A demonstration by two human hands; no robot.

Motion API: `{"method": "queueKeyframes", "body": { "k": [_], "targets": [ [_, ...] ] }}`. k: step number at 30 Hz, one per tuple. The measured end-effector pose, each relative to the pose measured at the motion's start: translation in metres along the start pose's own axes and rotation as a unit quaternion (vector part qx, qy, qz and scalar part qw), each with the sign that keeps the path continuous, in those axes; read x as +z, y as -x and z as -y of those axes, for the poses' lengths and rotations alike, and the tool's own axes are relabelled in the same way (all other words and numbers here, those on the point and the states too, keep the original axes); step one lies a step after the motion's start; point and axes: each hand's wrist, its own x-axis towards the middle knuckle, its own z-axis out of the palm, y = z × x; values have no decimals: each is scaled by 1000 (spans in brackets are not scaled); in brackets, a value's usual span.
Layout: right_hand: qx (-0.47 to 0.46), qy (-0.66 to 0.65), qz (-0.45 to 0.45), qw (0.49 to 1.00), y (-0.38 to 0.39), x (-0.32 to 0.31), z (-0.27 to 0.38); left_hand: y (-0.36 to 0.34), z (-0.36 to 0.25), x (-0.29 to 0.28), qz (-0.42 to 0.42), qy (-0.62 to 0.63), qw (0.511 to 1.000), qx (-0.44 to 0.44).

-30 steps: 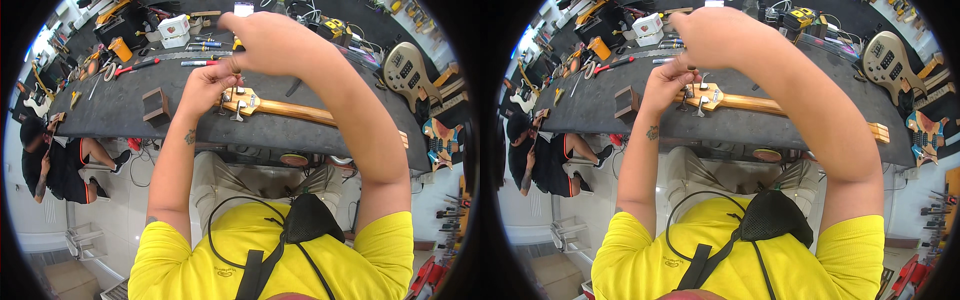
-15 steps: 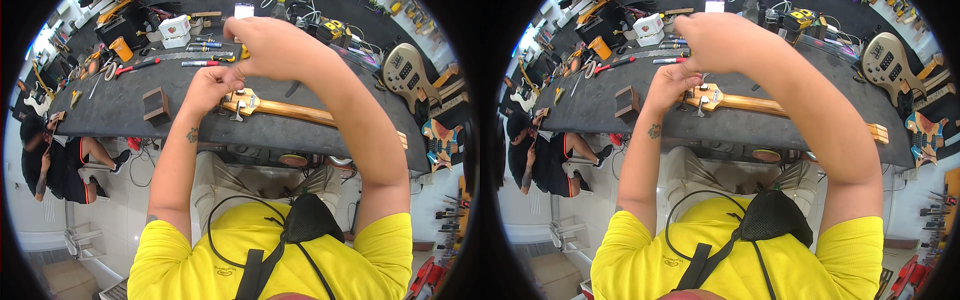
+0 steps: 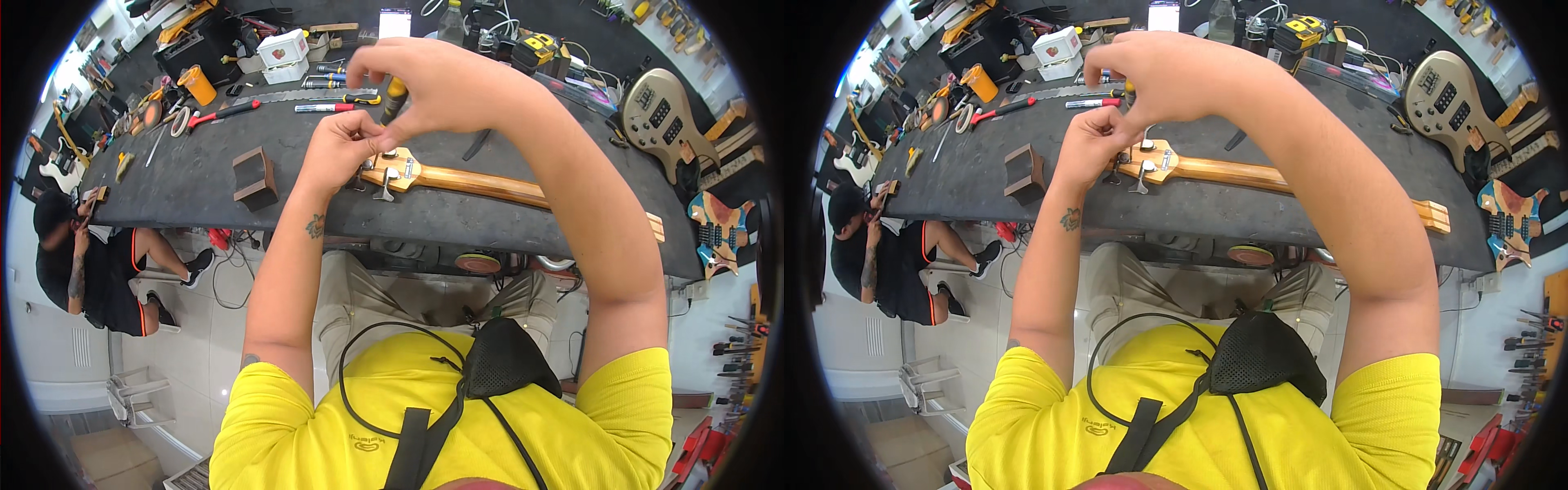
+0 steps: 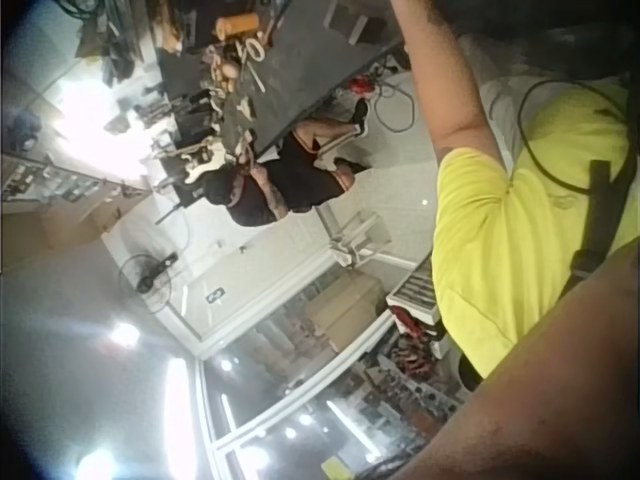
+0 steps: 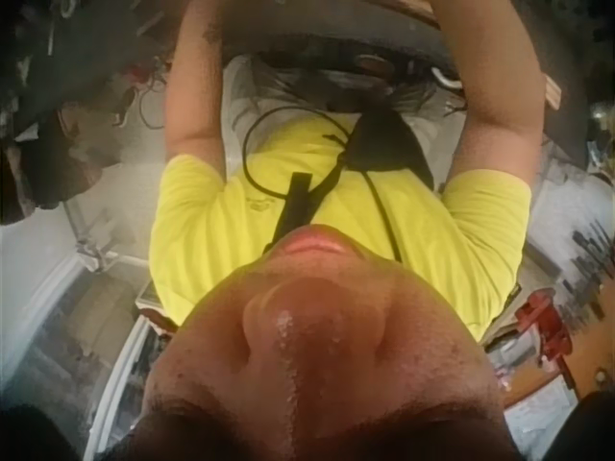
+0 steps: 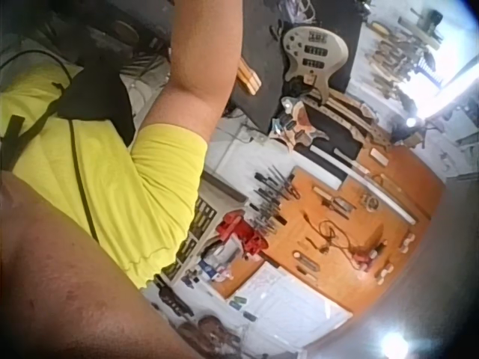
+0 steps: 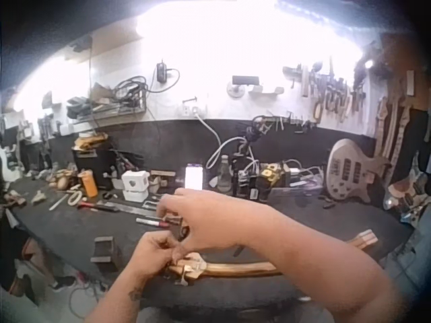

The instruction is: The person removes screws from the back of a bass guitar neck using a screwdriver, turns the neck over, and uses a wrench and hands to loosen nuts and remove a tuning peg.

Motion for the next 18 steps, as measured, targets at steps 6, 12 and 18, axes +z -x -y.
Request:
{"method": "queueKeyframes", "body": {
  "k": [6, 12, 18],
  "targets": [
    [192, 177, 141, 955, -16, -7, 33, 4, -5, -2, -13, -6, 1000, 7],
    [-45, 59, 45, 996, 2, 1, -6, 5, -14, -1, -6, 25, 999, -34],
    [202, 129, 35, 970, -10, 0, 25, 7, -5, -1, -21, 17, 1000, 11]
  ]
}}
